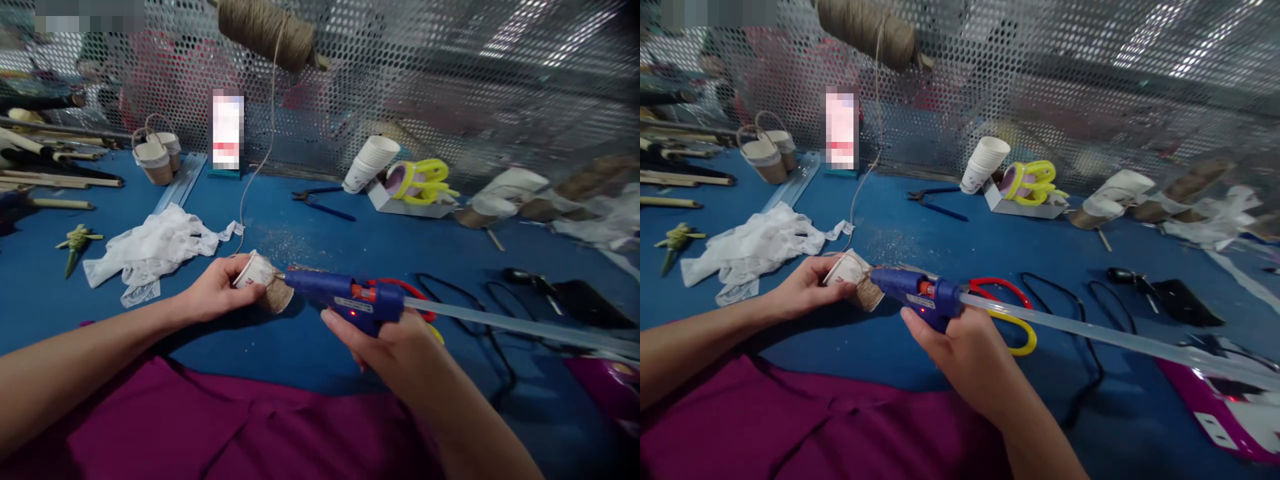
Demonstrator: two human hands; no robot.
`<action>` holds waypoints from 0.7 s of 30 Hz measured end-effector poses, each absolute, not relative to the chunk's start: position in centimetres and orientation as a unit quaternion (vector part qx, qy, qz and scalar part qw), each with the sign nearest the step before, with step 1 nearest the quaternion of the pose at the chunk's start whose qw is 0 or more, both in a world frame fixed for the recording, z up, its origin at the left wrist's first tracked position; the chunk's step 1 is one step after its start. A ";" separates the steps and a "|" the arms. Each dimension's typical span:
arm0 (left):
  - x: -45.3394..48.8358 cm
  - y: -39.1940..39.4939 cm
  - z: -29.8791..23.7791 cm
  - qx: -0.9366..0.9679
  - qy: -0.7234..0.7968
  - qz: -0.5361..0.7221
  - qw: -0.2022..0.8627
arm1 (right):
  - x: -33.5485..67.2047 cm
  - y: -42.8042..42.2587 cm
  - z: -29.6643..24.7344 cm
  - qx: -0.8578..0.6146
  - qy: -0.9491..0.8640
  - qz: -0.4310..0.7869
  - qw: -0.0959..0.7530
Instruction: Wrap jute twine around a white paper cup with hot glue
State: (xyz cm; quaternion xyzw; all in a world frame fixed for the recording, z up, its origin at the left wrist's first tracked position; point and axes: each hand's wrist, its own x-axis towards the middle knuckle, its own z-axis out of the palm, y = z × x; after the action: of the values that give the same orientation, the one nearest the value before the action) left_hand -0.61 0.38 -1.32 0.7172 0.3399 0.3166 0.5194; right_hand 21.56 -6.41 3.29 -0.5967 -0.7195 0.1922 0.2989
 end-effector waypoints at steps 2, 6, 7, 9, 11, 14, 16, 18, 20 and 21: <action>-0.5 0.4 -1.2 0.716 0.340 0.317 0.521 | 21.6 -6.5 3.4 -0.582 -0.739 0.206 0.268; -0.4 0.4 -1.1 0.716 0.349 0.324 0.511 | 21.4 -6.9 3.5 -0.568 -0.753 0.212 0.257; -0.3 0.4 -1.1 0.716 0.349 0.326 0.508 | 21.4 -6.9 3.4 -0.567 -0.752 0.213 0.261; -0.3 0.4 -1.2 0.718 0.350 0.328 0.505 | 21.3 -7.0 3.4 -0.570 -0.746 0.219 0.265; -0.4 0.4 -1.2 0.721 0.350 0.326 0.502 | 21.3 -7.0 3.3 -0.576 -0.740 0.226 0.264; -0.4 0.3 -1.2 0.724 0.347 0.322 0.501 | 21.3 -7.1 3.2 -0.575 -0.738 0.227 0.270; -0.4 0.3 -1.2 0.727 0.347 0.321 0.499 | 21.4 -7.1 3.1 -0.577 -0.737 0.216 0.277; -0.4 0.3 -1.1 0.732 0.347 0.321 0.491 | 21.4 -7.2 3.1 -0.577 -0.739 0.209 0.277; -0.4 0.3 -1.1 0.740 0.345 0.324 0.478 | 21.4 -7.2 3.1 -0.570 -0.745 0.213 0.274; -0.4 0.3 -1.1 0.745 0.342 0.326 0.472 | 21.4 -7.3 3.1 -0.569 -0.743 0.219 0.276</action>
State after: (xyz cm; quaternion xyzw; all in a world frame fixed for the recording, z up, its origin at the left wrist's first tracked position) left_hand -0.38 0.33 -1.14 0.7446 0.3416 0.3256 0.4721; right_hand 21.44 -7.25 3.14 -0.5686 -0.7433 0.2191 0.2761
